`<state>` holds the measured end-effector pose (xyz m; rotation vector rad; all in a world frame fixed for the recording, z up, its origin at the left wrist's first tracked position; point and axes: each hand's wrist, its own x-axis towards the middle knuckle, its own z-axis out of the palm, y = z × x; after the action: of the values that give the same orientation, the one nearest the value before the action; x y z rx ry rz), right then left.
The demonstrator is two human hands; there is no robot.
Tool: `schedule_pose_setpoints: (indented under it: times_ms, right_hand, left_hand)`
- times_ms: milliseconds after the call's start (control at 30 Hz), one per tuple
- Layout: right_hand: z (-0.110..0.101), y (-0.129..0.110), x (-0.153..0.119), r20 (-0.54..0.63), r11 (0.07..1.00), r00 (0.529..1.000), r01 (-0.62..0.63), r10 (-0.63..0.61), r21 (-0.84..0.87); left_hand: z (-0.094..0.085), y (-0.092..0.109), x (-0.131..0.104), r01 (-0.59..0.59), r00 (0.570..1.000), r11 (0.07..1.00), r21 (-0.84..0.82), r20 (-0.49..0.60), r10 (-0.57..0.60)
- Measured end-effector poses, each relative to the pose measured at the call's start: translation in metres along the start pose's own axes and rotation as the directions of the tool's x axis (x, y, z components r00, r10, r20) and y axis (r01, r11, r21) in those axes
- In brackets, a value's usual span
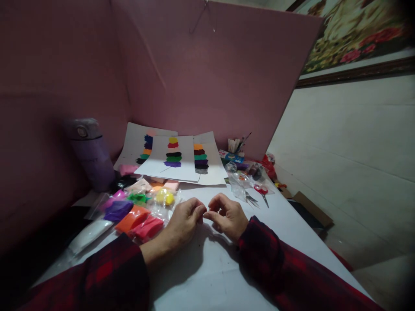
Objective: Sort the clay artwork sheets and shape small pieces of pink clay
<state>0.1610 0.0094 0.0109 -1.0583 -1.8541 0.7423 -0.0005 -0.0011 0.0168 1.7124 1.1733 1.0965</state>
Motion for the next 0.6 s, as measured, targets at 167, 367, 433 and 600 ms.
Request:
schedule_pose_setpoints:
  times_ms: [167, 367, 433, 600]
  right_hand:
    - [0.002, 0.0, -0.004, 0.009, 0.997, 0.997, 0.078, -0.078, 0.011]
    - [-0.042, 0.015, 0.046, -0.31, 0.981, 0.936, -0.188, 0.165, -0.045]
    - [-0.062, 0.025, 0.077, -0.352, 0.931, 0.883, -0.356, 0.31, -0.073]
    - [-0.078, 0.05, 0.138, -0.274, 0.832, 0.848, -0.513, 0.454, -0.209]
  left_hand:
    - [0.0, 0.0, 0.001, 0.054, 0.998, 0.994, -0.091, 0.03, -0.052]
    - [0.002, -0.001, 0.0, 0.124, 0.992, 0.961, -0.249, 0.019, -0.123]
    - [0.004, -0.001, 0.001, 0.147, 0.989, 0.939, -0.312, 0.044, -0.141]
    - [0.005, -0.01, 0.003, 0.152, 0.988, 0.922, -0.357, 0.082, -0.131]
